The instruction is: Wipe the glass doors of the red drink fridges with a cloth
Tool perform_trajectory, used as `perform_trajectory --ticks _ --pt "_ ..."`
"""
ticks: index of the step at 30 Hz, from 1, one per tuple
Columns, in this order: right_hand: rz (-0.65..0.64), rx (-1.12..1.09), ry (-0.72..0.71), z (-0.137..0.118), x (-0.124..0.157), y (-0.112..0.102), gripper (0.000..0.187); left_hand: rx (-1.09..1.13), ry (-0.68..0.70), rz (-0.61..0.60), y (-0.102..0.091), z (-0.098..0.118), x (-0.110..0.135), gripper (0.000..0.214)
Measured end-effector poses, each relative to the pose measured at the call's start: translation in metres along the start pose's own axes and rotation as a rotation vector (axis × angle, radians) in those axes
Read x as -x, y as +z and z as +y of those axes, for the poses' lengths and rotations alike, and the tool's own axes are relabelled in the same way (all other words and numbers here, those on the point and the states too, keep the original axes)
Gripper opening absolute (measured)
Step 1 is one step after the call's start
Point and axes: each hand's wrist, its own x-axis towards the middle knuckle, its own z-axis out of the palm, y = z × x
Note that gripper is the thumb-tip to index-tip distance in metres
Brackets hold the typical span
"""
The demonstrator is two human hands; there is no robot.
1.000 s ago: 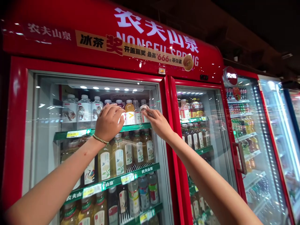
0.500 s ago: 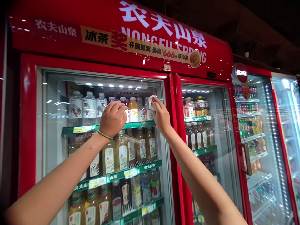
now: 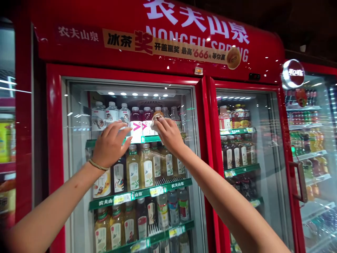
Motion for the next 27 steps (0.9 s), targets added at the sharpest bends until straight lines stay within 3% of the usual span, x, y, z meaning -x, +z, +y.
perform_trajectory --ticks 5,10,14,19,23,27 --pt "0.143 0.035 0.224 -0.010 -0.018 0.011 0.041 -0.071 -0.076 0.043 -0.013 -0.033 0.015 0.030" --pt "0.052 0.030 0.057 -0.016 -0.023 0.021 0.035 -0.069 -0.039 0.049 -0.009 -0.036 0.030 0.039" --pt "0.241 0.052 0.285 -0.011 -0.024 0.023 0.035 -0.077 -0.034 0.054 -0.009 -0.034 0.031 0.038" --pt "0.129 0.045 0.148 -0.011 -0.025 0.023 0.034 -0.058 -0.043 0.039 -0.011 -0.033 0.030 0.038" --pt "0.302 0.022 0.278 -0.016 -0.034 0.022 0.033 -0.045 -0.060 0.031 -0.011 -0.032 0.031 0.039" --pt "0.089 -0.071 0.011 -0.031 -0.039 0.023 0.040 -0.029 -0.064 0.034 -0.011 -0.032 0.031 0.040"
